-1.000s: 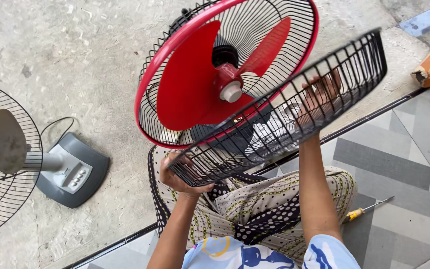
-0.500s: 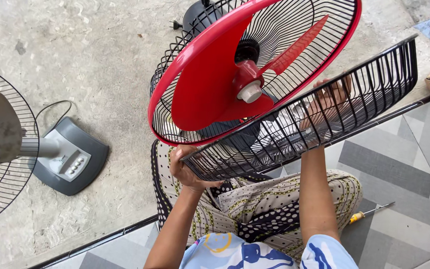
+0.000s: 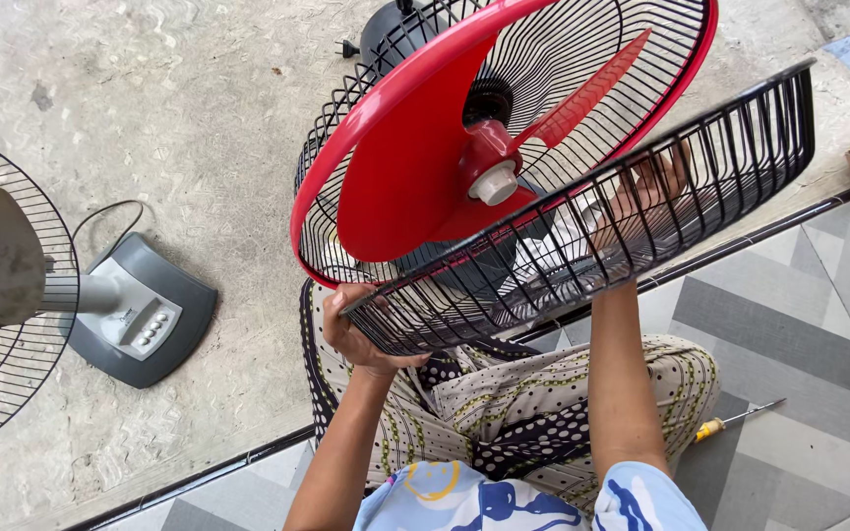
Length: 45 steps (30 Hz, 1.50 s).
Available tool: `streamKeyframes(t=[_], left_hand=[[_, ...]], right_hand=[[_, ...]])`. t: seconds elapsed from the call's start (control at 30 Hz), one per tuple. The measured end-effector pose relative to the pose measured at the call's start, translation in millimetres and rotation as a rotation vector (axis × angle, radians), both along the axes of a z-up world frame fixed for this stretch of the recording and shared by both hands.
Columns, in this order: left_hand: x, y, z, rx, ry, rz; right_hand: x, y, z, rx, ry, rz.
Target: The person removes the red fan blades from a red and black electric fan, wipes the hub with a cloth, and then reattaches the blades. They then place the front grill over the blades and secure it with a screwdriver.
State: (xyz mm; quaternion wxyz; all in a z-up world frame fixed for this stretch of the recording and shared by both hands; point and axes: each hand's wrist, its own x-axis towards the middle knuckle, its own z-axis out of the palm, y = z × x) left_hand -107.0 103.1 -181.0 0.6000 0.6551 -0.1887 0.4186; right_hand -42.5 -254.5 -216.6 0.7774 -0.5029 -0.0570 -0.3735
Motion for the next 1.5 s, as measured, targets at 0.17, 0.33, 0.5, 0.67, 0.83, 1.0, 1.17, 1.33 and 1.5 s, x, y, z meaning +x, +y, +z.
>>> streamKeyframes(t=[0.17, 0.33, 0.5, 0.67, 0.83, 1.0, 1.17, 1.33, 1.5], left_hand=[[2, 0, -8, -0.096, 0.116, -0.051], [-2, 2, -9, -0.06, 0.129, -0.062], [-1, -2, 6, 0.091, 0.126, 0.142], [-4, 1, 20, 0.369, 0.21, 0.511], [0, 5, 37, 0.354, 0.197, 0.524], [12, 5, 44, 0.266, 0.154, 0.324], [13, 2, 45, 0.227, 0.163, 0.284], [10, -5, 47, 0.208, 0.18, 0.307], [11, -9, 53, 0.197, 0.173, 0.295]], right_hand=[[12, -4, -2, 0.207, -0.007, 0.021], [9, -5, -1, 0.121, 0.076, -0.006], [10, -2, 21, 0.294, 0.146, 0.106], [9, 8, 45, 0.304, 0.163, 0.211], [13, 15, 54, 0.224, 0.11, 0.238], [15, 18, 53, 0.246, 0.179, 0.188], [15, 18, 54, 0.258, 0.21, 0.183], [16, 18, 51, 0.243, 0.172, 0.211], [16, 18, 50, 0.226, 0.209, 0.168]])
